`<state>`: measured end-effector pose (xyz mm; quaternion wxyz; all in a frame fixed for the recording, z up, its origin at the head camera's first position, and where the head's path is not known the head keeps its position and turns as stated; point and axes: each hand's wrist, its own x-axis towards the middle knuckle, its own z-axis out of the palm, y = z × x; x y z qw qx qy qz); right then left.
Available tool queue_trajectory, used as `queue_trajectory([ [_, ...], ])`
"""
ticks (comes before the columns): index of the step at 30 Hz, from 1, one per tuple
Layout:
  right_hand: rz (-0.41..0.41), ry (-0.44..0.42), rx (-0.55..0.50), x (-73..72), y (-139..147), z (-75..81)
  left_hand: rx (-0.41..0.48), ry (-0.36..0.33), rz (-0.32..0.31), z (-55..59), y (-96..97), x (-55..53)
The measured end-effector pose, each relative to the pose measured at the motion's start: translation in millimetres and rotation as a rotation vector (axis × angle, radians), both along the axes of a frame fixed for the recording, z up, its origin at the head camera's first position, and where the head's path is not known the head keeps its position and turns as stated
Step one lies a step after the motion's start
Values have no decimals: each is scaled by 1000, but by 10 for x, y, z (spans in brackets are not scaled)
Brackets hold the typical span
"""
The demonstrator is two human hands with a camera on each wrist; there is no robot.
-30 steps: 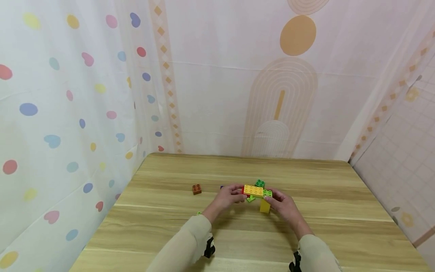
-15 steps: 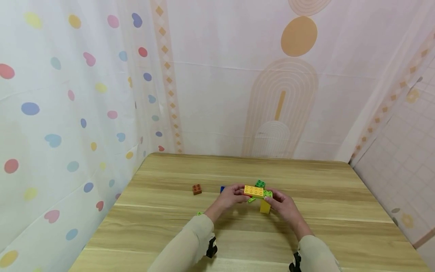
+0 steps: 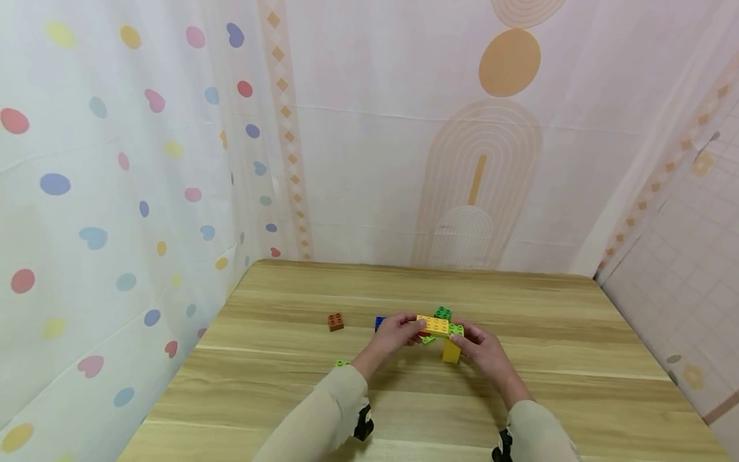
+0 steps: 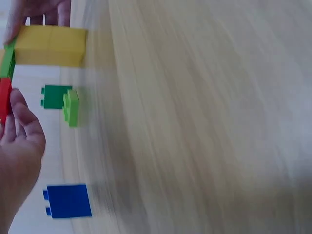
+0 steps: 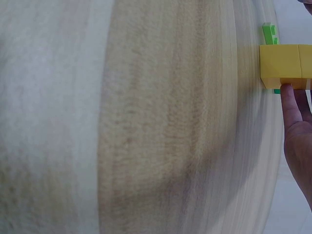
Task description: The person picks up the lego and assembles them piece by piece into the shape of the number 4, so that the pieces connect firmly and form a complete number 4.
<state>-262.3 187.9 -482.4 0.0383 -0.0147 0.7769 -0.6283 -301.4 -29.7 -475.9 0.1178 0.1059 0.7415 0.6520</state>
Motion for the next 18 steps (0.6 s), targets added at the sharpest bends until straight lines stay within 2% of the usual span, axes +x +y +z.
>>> queue_trajectory([
  [4,1,1,-5,3,2,0,25,-27,75,28,63,35],
  [7,6,6,-8,18,1,15,21,-35,106,38,95,46],
  [12,14,18,-8,41,0,39,24,-59,121,43,110,38],
  [18,6,10,-5,30,2,26,74,-90,115,37,114,30],
])
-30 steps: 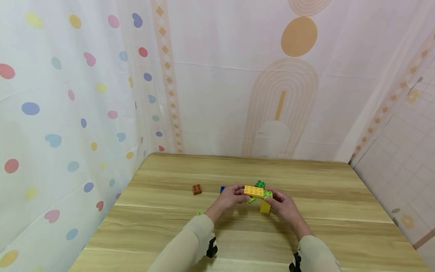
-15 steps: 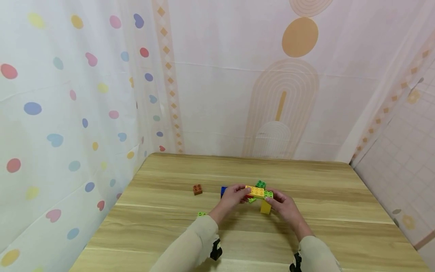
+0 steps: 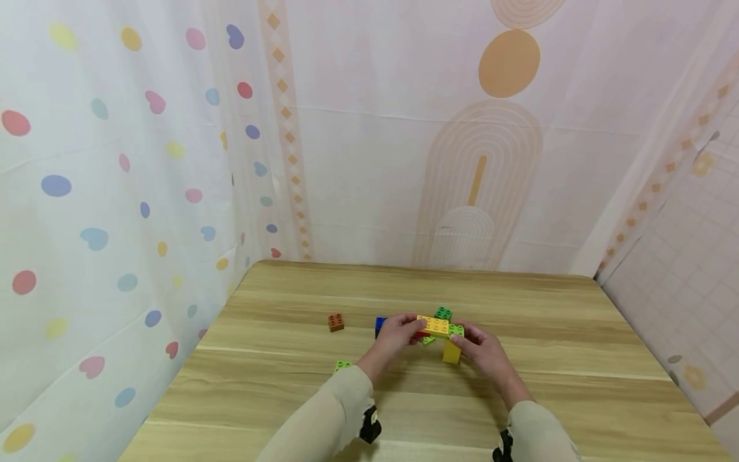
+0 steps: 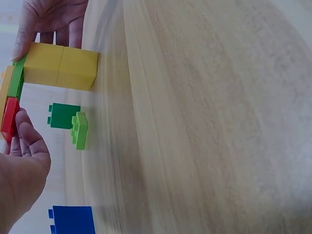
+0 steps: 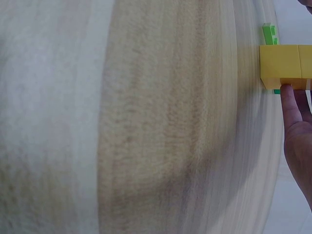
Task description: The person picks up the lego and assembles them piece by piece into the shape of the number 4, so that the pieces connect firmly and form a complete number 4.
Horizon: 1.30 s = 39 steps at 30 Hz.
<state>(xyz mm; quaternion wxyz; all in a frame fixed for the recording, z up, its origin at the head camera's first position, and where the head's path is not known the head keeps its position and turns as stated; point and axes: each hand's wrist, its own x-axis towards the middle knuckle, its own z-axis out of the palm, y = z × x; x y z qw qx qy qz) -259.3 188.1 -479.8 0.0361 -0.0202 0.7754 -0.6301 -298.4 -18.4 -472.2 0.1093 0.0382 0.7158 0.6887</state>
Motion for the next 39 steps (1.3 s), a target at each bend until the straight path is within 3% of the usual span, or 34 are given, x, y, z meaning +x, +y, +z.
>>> queue_trajectory([
  [16,-2,0,-3,-31,3,-43,79,-11,27,4,14,12],
  [39,-4,-5,-27,-29,-1,-38,65,23,-70,-24,-62,-1],
])
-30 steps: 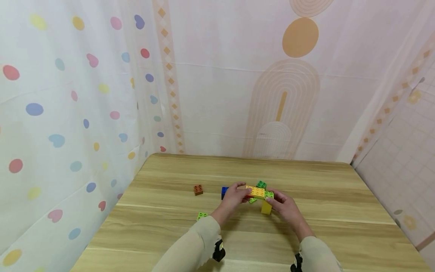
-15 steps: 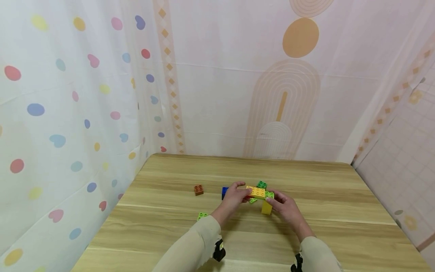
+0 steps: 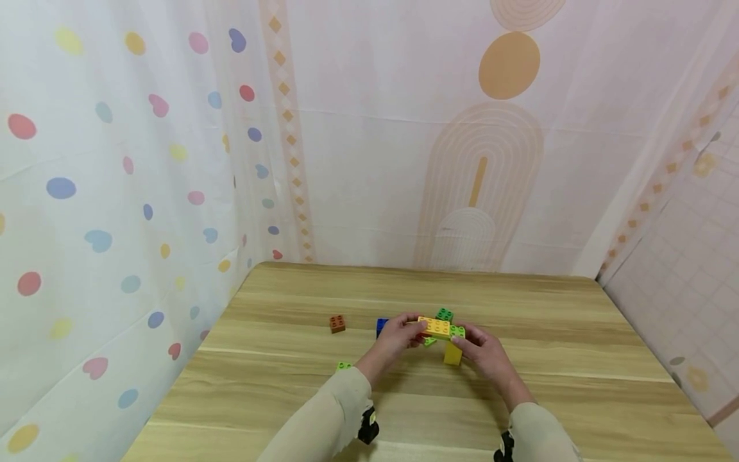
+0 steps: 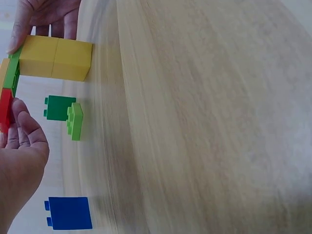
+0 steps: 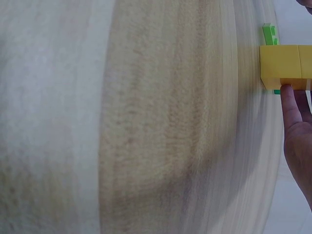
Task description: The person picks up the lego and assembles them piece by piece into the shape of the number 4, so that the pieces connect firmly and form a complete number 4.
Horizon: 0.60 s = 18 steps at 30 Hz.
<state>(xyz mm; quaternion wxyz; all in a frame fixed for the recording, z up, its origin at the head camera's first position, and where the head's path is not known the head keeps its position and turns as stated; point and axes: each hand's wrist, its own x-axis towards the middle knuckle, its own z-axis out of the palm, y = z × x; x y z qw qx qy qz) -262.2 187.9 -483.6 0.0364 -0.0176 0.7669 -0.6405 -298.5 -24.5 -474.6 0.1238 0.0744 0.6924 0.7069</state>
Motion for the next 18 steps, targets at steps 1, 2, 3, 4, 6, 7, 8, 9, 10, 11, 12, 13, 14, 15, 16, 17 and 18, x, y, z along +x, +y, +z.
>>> queue_trajectory([
  [1,1,0,0,1,0,3,2,2,-4,3,-3,-4],
  [2,2,1,2,1,0,5,3,2,-6,8,-5,-9],
  [3,2,1,4,1,1,8,4,1,-9,12,-7,-13],
  [4,3,1,7,1,1,10,4,2,-13,14,-10,-19],
  [6,1,2,9,0,1,9,5,-1,-18,11,-15,-30],
  [7,2,1,7,0,1,7,7,-2,-18,8,-15,-33],
  [8,3,1,8,-1,2,5,9,-3,-17,4,-14,-34],
  [9,3,1,7,-2,2,3,12,-6,-15,0,-12,-36],
  [10,3,2,6,-2,2,1,15,-8,-13,-4,-9,-36],
  [11,2,3,5,-3,2,-1,17,-9,-9,-9,-6,-35],
  [12,2,3,5,-2,2,-2,18,-12,-6,-11,-3,-32],
  [13,2,4,4,0,0,-2,17,-14,-2,-11,1,-29],
  [14,0,6,6,1,-1,-3,16,-15,1,-10,4,-25],
  [15,-3,7,7,3,-4,-4,13,-14,5,-10,5,-19],
  [16,-6,9,9,6,-7,-3,10,-14,9,-8,6,-13],
  [17,-8,10,12,9,-10,-3,9,-14,13,-8,5,-7],
  [18,-11,12,16,13,-14,-3,7,-15,18,-4,4,0],
])
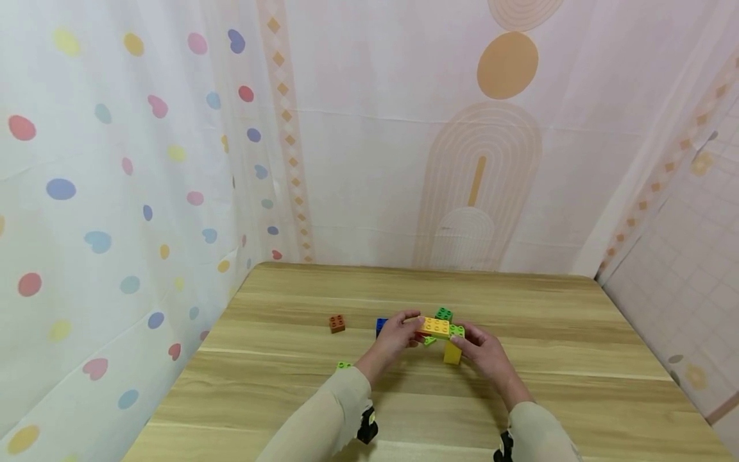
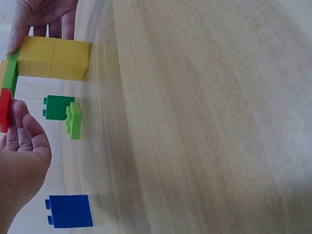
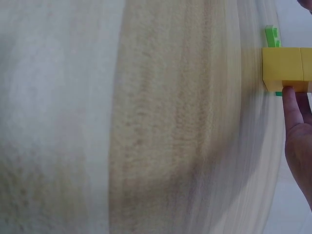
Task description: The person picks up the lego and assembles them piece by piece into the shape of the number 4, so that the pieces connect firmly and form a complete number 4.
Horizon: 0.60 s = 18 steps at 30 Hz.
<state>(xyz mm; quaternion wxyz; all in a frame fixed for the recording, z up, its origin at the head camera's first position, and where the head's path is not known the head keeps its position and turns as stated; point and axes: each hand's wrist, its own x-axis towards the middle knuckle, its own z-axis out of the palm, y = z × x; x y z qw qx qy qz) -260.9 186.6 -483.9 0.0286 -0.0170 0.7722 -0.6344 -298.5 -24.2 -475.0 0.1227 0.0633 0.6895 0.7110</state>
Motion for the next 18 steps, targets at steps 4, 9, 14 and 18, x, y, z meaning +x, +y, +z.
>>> queue_trajectory([
  [4,-17,9,15,12,-28,9,-4,11,17,25,-21,25],
  [9,-48,17,31,20,-55,-3,-8,21,28,27,-46,43],
  [14,-82,38,75,34,-82,-23,4,31,53,9,-71,56],
  [18,-102,55,88,50,-107,-32,-6,41,93,24,-84,89],
])
